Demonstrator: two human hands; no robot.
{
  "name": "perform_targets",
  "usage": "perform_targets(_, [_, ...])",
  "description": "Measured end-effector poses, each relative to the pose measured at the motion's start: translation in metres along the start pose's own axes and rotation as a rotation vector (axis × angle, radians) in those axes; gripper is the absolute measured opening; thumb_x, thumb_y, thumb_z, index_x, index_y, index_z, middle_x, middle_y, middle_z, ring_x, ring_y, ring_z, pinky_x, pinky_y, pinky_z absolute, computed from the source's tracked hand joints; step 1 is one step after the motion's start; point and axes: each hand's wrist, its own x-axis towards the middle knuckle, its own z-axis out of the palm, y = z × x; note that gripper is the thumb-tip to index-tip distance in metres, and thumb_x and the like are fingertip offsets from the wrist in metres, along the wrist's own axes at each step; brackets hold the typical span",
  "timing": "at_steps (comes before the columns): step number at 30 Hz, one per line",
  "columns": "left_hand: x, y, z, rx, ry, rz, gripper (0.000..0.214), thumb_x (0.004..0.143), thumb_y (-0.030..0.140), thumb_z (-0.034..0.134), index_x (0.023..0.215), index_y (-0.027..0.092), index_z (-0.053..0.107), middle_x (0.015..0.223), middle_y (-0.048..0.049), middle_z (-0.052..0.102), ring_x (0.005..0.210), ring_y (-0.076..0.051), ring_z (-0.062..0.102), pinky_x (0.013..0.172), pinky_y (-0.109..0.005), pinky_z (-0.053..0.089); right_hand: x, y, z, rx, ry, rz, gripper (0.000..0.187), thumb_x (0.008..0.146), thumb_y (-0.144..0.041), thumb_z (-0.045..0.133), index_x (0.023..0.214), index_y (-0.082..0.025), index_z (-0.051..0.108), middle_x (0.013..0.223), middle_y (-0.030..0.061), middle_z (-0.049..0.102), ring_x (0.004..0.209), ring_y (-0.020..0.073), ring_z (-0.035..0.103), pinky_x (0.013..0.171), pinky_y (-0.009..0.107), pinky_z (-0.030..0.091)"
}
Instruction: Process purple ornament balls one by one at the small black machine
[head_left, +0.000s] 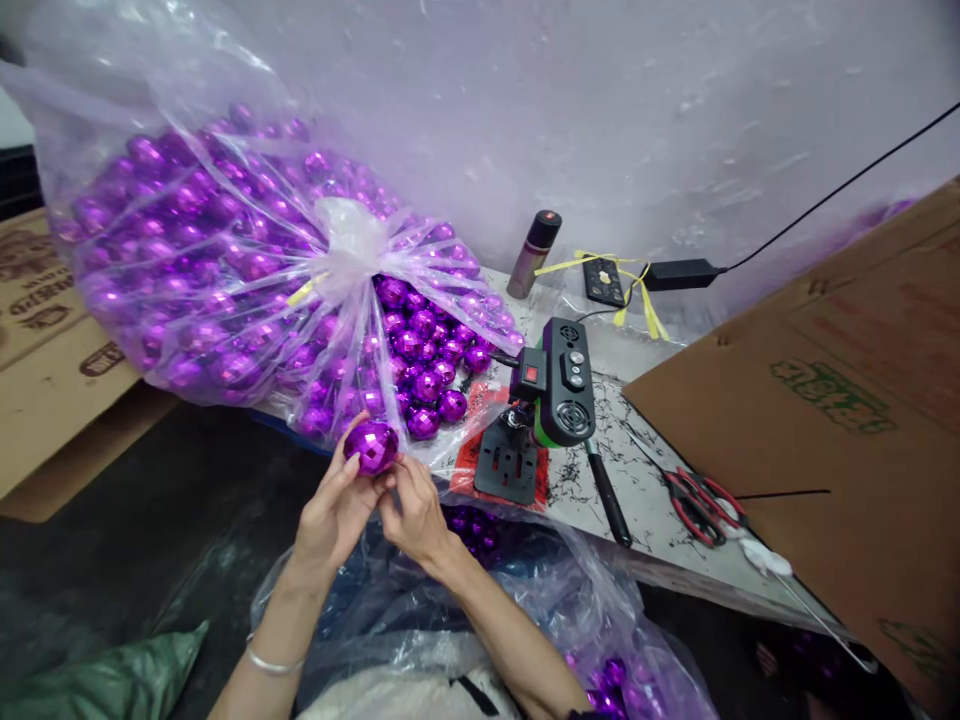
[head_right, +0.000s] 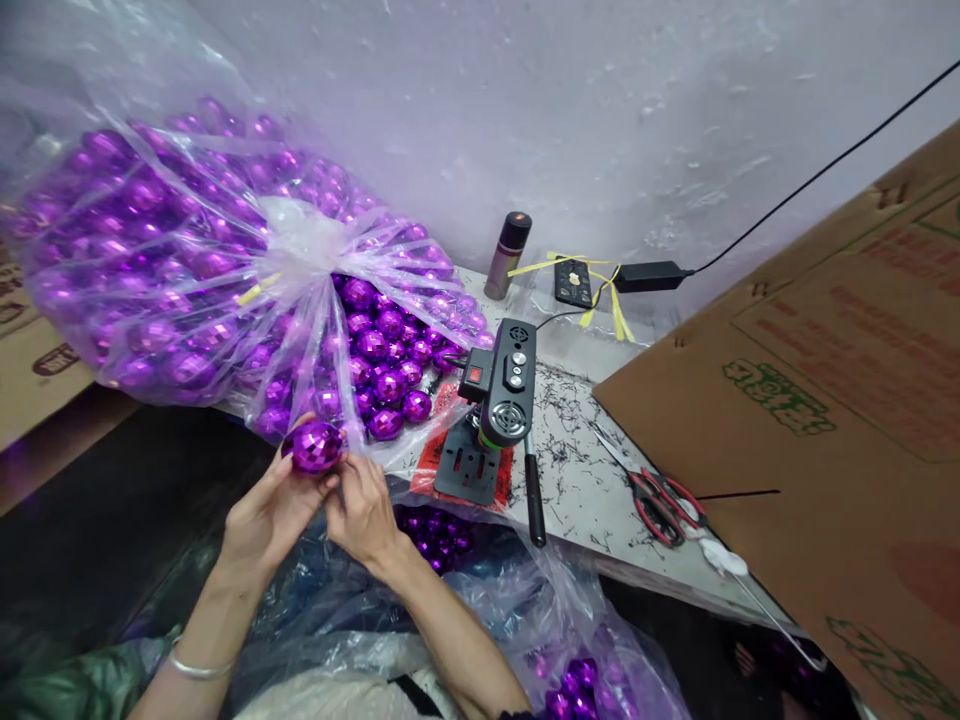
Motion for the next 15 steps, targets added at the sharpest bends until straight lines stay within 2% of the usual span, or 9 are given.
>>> perform_targets(2, [0.001,-0.007,0.007,-0.005,-0.049,-0.043,0.059,0.076,0.042,0.085,0.130,0.024,0.068,0.105,-0.0066,0.077,0.084,-0.020,0.072,0.067,-0.028,0.060,-0.005,0.000,-0.018,-0.043,0.030,-0.004,0.034,0.093,-0.010,0.047,0.122,-0.017,0.063,0.107,0.0115,0.076,0.104,0.0214,0.072,0.097,0.044,0.058])
perform_targets(4, [0.004,-0.018,0.012,-0.007,-0.085,-0.095,0.051,0.077,0.043,0.085,0.121,0.021,0.072,0.097,-0.0056,0.077,0.080,-0.018,0.071,0.066,-0.027,0.059,-0.012,-0.002,-0.042,-0.071,0.070,0.015,0.032,0.095,-0.009,0.049,0.120,-0.020,0.065,0.106,0.0089,0.078,0.104,0.0201,0.074,0.101,0.045,0.057])
perform_targets(7, [0.009,-0.041,0.018,-0.016,-0.099,-0.196,0.043,0.074,0.047,0.089,0.101,0.017,0.074,0.086,-0.0032,0.076,0.074,-0.016,0.070,0.063,-0.024,0.057,-0.024,-0.007,-0.079,-0.055,0.157,0.125,0.034,0.096,-0.008,0.052,0.124,-0.022,0.064,0.109,0.0085,0.077,0.106,0.0180,0.074,0.091,0.036,0.062])
perform_targets(9, [0.010,-0.055,0.022,-0.013,-0.105,-0.282,0.047,0.071,0.051,0.091,0.097,0.016,0.074,0.084,-0.0029,0.076,0.073,-0.016,0.070,0.064,-0.023,0.057,-0.030,-0.011,-0.097,-0.062,0.205,0.192,0.038,0.097,-0.009,0.052,0.132,-0.023,0.060,0.112,0.0091,0.075,0.107,0.0177,0.074,0.088,0.034,0.064])
perform_targets(12, [0.006,-0.071,0.028,-0.004,-0.143,-0.396,0.051,0.069,0.050,0.093,0.103,0.017,0.075,0.091,-0.0041,0.078,0.077,-0.015,0.072,0.069,-0.023,0.058,-0.036,-0.014,-0.108,-0.151,0.216,0.216,0.045,0.097,-0.015,0.056,0.141,-0.023,0.055,0.121,0.0120,0.072,0.112,0.0204,0.072,0.091,0.037,0.066])
perform_targets(15, [-0.001,-0.080,0.033,-0.012,-0.163,-0.443,0.057,0.070,0.042,0.094,0.119,0.021,0.073,0.106,-0.0046,0.078,0.088,-0.016,0.073,0.075,-0.022,0.058,-0.042,-0.012,-0.106,-0.259,0.243,0.234,0.043,0.097,-0.017,0.059,0.139,-0.023,0.057,0.123,0.0129,0.070,0.117,0.0214,0.070,0.094,0.039,0.066])
